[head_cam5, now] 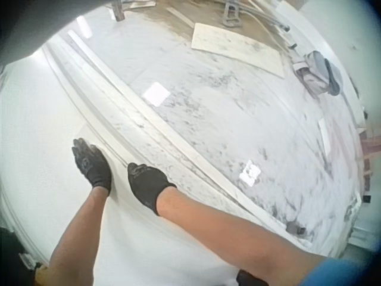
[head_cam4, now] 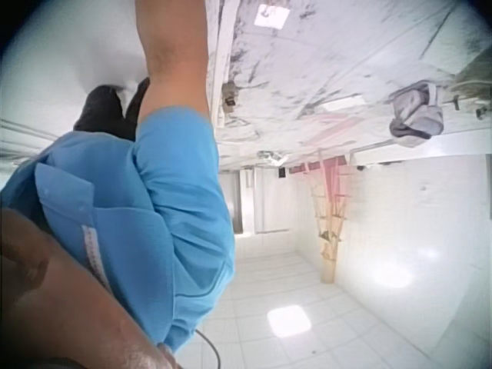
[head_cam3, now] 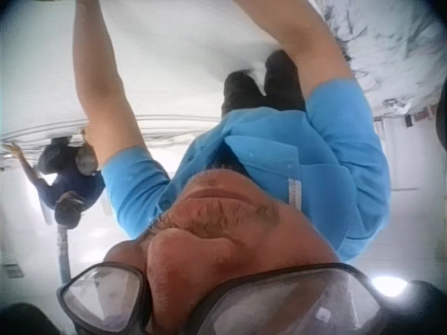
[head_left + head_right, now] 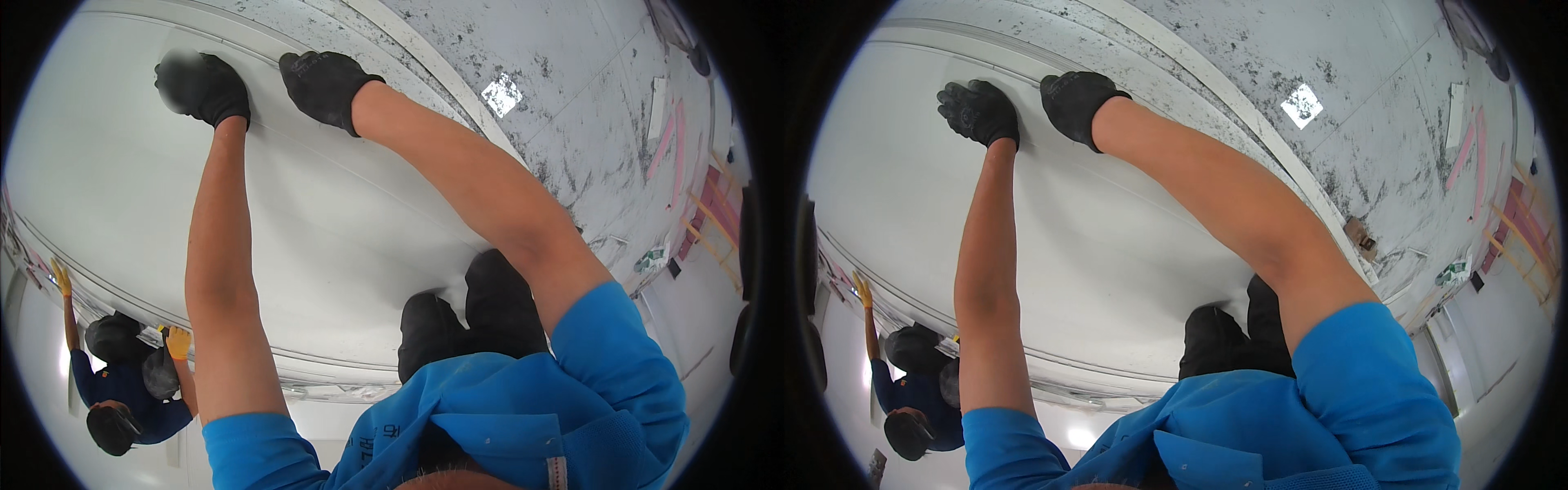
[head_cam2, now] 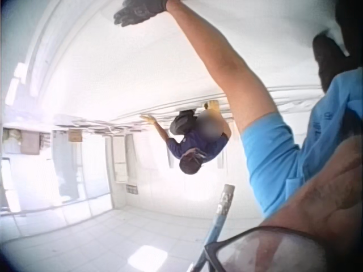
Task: The person kneels on the floor and installs white rectangular floor tiles. They position each tile, press it into place, and use a yellow utility knife to trim the edges for a precise fit. Another worker is visible in the background.
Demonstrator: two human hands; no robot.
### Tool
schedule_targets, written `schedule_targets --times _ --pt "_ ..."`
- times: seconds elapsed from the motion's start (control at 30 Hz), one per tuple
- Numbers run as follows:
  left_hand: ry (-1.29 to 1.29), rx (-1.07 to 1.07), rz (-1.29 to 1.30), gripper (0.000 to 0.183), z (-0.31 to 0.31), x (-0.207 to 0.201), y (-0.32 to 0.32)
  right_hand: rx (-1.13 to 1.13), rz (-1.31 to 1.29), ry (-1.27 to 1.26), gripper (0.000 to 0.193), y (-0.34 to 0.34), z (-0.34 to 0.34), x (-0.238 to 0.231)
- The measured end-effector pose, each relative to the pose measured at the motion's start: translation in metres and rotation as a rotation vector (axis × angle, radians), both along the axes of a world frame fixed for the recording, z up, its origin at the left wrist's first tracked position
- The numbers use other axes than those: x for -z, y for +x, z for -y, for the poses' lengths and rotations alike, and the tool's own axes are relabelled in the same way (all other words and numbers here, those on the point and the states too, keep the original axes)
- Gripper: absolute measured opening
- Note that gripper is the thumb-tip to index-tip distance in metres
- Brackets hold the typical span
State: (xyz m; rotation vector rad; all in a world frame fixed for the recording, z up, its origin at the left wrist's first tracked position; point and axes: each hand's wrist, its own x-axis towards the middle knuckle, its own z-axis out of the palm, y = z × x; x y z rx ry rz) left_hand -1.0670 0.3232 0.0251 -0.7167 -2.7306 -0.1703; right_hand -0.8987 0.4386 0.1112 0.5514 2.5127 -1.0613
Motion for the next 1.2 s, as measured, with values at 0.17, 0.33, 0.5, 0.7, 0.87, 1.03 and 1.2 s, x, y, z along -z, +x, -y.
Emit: schedule_targets --times 0.17,0.33,0.5,0.7,0.87,1.03,1.2 --pt "-0.038 0.016 0.062 0.039 -0.008 -0.015 0.008 0.080 0.096 -0.049 0.018 0.017 0.004 -0.006" --pt "-0.016 0.022 -0.144 0.035 -0.003 -0.003 0.000 0.042 0.083 -0.002 0.014 0.015 0.007 0.000" --pt "-0.249 -0.034 -0.127 0.036 -0.003 0.008 -0.007 0.118 0.139 -0.054 0.011 0.048 0.008 -0.017" --pt "-0.229 -0.062 -0.096 0.038 0.009 0.023 -0.029 -0.062 0.055 0.128 0.032 0.228 0.026 -0.001" --pt "-0.174 -0.037 -0.081 0.040 0.008 0.031 -0.031 -0.130 0.314 0.115 0.045 0.397 0.038 -0.015" --pt "-0.204 -0.034 -0.143 0.046 0.014 0.025 -0.026 -0.126 0.892 0.040 0.045 0.571 0.037 -0.061" --pt "-0.131 -0.020 -0.099 0.061 0.013 0.033 -0.018 0.198 0.710 0.106 0.046 0.554 0.019 -0.053"
